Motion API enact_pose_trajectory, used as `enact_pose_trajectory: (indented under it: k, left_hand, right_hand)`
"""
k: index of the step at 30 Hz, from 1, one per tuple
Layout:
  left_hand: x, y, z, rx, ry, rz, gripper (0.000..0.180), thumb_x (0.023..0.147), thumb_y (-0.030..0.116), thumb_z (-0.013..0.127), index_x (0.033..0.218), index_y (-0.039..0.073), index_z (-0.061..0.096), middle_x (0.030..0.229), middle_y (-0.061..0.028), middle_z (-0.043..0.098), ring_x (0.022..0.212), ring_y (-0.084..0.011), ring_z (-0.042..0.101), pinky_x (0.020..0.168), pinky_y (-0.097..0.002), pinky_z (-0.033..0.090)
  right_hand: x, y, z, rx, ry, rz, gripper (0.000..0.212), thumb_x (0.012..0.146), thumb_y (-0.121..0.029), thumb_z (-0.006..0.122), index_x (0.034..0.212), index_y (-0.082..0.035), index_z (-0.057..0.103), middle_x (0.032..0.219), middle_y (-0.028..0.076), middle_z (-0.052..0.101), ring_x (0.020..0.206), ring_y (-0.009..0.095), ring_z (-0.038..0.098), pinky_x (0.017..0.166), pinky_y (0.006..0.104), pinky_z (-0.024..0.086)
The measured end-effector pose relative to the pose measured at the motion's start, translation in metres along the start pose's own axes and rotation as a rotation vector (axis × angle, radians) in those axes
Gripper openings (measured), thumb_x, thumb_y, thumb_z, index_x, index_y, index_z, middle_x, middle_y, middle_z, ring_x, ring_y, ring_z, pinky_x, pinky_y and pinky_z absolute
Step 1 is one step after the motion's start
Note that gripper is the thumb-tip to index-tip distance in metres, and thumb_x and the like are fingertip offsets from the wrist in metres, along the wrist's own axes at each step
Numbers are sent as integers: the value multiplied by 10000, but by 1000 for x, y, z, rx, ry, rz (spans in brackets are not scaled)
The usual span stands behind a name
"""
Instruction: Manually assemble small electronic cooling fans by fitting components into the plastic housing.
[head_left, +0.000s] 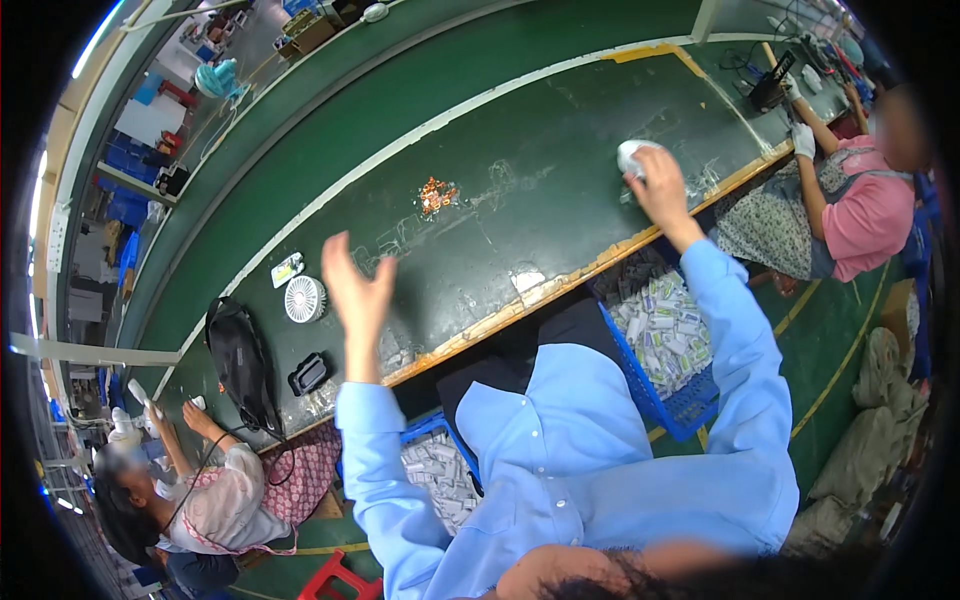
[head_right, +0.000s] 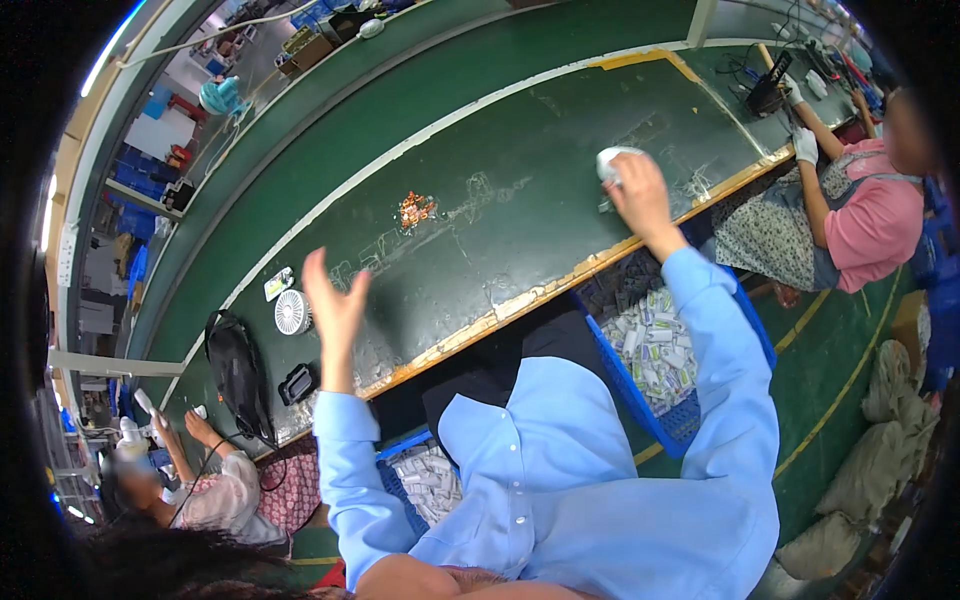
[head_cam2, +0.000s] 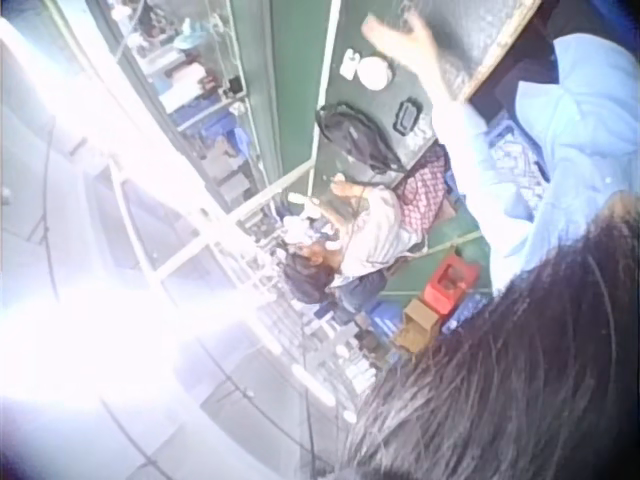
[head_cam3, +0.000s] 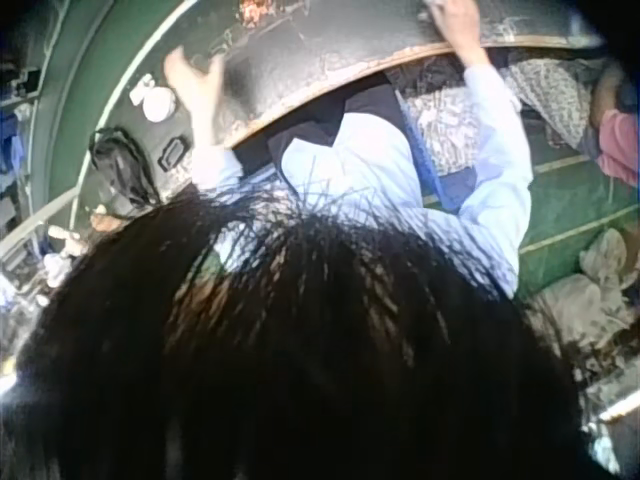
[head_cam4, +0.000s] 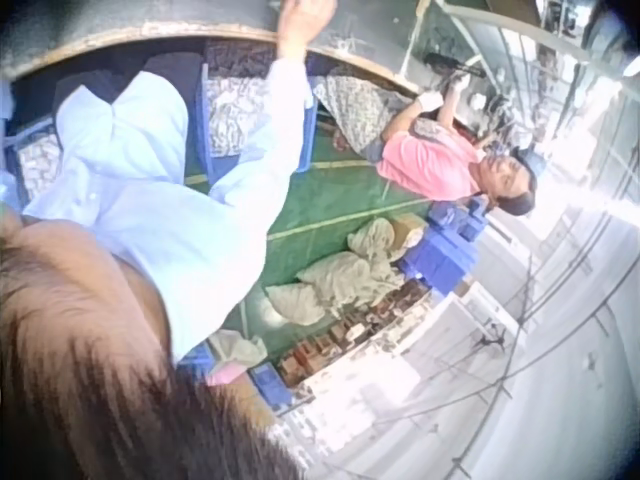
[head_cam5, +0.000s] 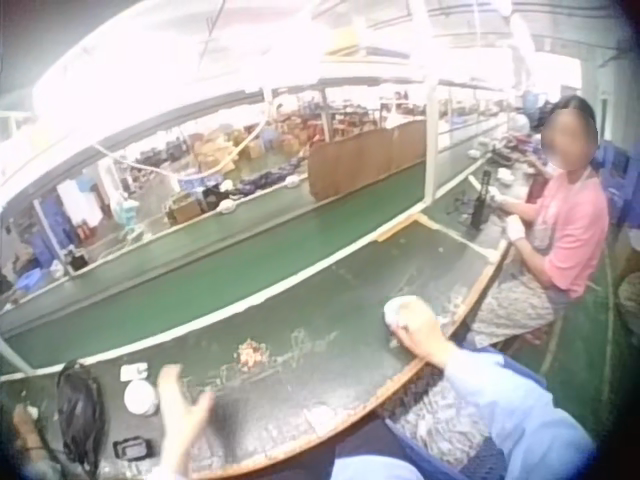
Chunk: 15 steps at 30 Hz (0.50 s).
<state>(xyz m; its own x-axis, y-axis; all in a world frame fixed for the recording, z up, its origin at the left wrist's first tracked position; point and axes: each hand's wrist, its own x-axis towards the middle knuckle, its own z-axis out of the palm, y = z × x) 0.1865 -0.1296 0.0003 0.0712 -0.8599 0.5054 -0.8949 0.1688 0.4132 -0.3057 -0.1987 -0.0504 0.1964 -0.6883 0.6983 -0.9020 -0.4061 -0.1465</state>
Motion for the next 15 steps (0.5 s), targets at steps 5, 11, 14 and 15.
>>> enact_pose_trajectory:
  k: [5, 11, 14, 15]
  left_hand:
    - [-12, -112, -45, 568, -171, -538, 1053, 704, 595, 792, 1503, 77, 343, 1502, -267, 343, 1331, -453, 415, 1101, -504, 367]
    - [-27, -148, -50, 236, -124, -318, 882, 700, 346, 855, 1421, 31, 457, 1345, -245, 473, 1216, -406, 522, 1031, -455, 446]
    - [-17, -112, -59, 157, -28, -188, 842, 701, 316, 850, 1401, 25, 483, 1326, -232, 484, 1191, -393, 544, 1015, -452, 460]
    - [-11, -90, -65, 114, -20, -138, 832, 702, 309, 849, 1397, 27, 490, 1318, -226, 492, 1179, -387, 553, 1005, -451, 466]
  right_hand:
    - [9, 108, 8, -214, -132, 146, 468, 774, -36, 684, 1228, -3, 574, 1259, 185, 577, 1180, 363, 553, 1006, 431, 464]
    - [8, 141, 22, -328, -103, 212, 502, 823, 1, 587, 1319, 18, 515, 1356, 219, 535, 1274, 392, 497, 1087, 454, 402]
    - [21, 64, 20, 11, -10, 107, 499, 803, -39, 649, 1287, 4, 532, 1313, 214, 563, 1245, 394, 514, 1084, 455, 405]
    - [22, 30, 18, 74, 15, 83, 484, 806, -55, 662, 1274, -7, 547, 1304, 205, 572, 1243, 390, 520, 1083, 450, 409]
